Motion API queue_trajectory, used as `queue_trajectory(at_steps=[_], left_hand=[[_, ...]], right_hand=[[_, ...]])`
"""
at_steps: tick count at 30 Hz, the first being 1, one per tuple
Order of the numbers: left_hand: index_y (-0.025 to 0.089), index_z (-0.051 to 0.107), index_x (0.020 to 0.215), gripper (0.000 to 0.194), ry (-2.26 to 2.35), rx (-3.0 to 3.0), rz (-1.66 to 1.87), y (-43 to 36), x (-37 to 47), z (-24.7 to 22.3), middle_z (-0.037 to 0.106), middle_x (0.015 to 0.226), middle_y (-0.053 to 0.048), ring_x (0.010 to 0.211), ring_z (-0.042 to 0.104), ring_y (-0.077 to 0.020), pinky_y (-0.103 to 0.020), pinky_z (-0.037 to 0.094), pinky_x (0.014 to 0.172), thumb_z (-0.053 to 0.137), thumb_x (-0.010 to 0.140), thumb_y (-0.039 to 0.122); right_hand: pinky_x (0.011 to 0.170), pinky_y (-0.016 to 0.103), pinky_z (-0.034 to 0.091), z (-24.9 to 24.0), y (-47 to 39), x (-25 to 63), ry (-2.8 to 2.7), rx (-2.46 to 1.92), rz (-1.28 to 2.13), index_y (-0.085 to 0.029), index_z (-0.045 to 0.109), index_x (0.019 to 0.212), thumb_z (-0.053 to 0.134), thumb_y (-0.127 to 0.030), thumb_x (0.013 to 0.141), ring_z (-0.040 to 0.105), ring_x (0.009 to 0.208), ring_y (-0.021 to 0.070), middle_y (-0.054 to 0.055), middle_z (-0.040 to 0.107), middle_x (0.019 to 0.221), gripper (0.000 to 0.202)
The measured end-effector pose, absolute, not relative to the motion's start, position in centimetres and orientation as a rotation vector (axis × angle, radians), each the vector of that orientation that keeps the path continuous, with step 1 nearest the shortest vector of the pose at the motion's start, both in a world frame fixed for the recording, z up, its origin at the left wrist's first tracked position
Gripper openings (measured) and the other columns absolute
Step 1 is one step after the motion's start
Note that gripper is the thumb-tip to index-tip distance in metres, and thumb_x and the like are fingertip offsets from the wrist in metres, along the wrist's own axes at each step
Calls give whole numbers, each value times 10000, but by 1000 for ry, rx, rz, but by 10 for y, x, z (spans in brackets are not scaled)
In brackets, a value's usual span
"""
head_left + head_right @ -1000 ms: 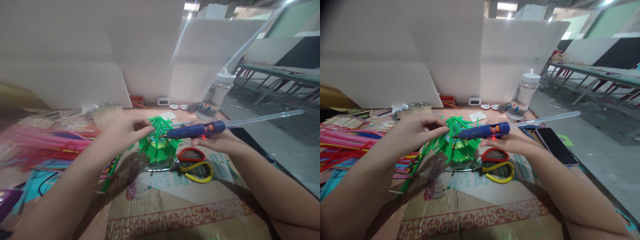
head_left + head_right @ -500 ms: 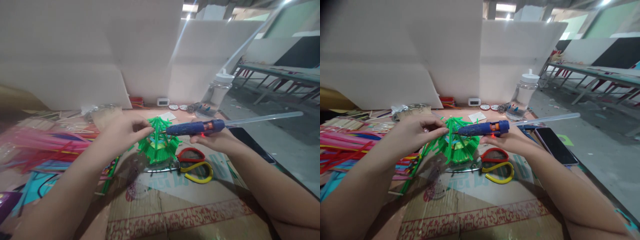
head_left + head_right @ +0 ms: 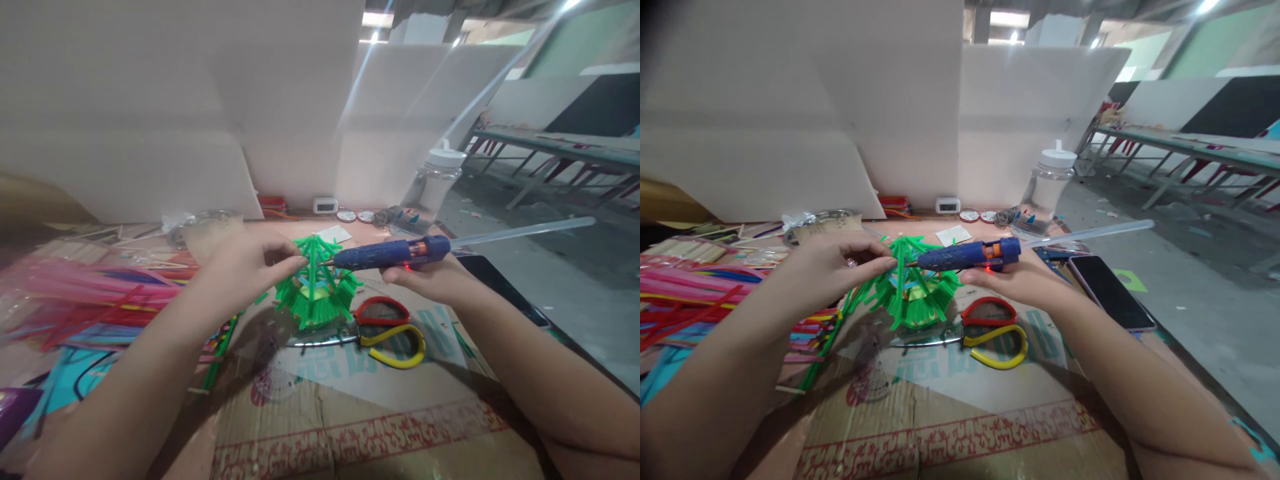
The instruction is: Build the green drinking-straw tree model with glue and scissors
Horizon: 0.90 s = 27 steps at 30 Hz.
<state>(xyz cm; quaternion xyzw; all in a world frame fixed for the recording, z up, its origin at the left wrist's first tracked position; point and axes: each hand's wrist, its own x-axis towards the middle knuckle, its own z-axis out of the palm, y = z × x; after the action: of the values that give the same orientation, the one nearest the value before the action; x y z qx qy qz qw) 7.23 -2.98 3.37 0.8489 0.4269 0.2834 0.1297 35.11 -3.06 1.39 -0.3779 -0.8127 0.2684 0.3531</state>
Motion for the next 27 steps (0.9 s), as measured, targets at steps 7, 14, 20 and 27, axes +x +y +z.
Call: queue_trajectory(at_steps=[7, 14, 20, 27], left_hand=[[178, 673, 708, 234, 1225, 2459, 836, -30, 73, 33, 680, 697, 1, 647, 581, -135, -252, 411, 603, 584, 861, 333], [180, 680, 723, 228, 1227, 2457, 827, -30, 72, 34, 681, 703, 4, 646, 582, -134, -254, 408, 602, 591, 866, 334], [178, 685, 732, 233, 1228, 2457, 834, -29, 70, 32, 683, 709, 3, 651, 586, -136, -259, 408, 606, 593, 869, 341], [178, 690, 733, 235, 1231, 2453, 831, -29, 70, 30, 677, 703, 13, 652, 583, -127, -249, 402, 601, 596, 872, 343]], right_hand=[[703, 302, 563, 18, -33, 350, -2152, -1014, 840, -197, 678, 854, 724, -510, 766, 680, 772, 200, 46, 726, 826, 328], [718, 318, 556, 18, -34, 351, -2148, -986, 797, -202, 590, 680, 692, -486, 788, 662, 745, 202, 36, 660, 710, 320], [651, 291, 548, 21, -36, 347, -2161, -1003, 781, -206, 609, 775, 686, -434, 779, 647, 690, 183, 28, 680, 751, 241], [600, 259, 532, 22, -35, 346, -2160, -995, 740, -216, 601, 776, 705, -432, 767, 632, 652, 162, 8, 689, 740, 240]])
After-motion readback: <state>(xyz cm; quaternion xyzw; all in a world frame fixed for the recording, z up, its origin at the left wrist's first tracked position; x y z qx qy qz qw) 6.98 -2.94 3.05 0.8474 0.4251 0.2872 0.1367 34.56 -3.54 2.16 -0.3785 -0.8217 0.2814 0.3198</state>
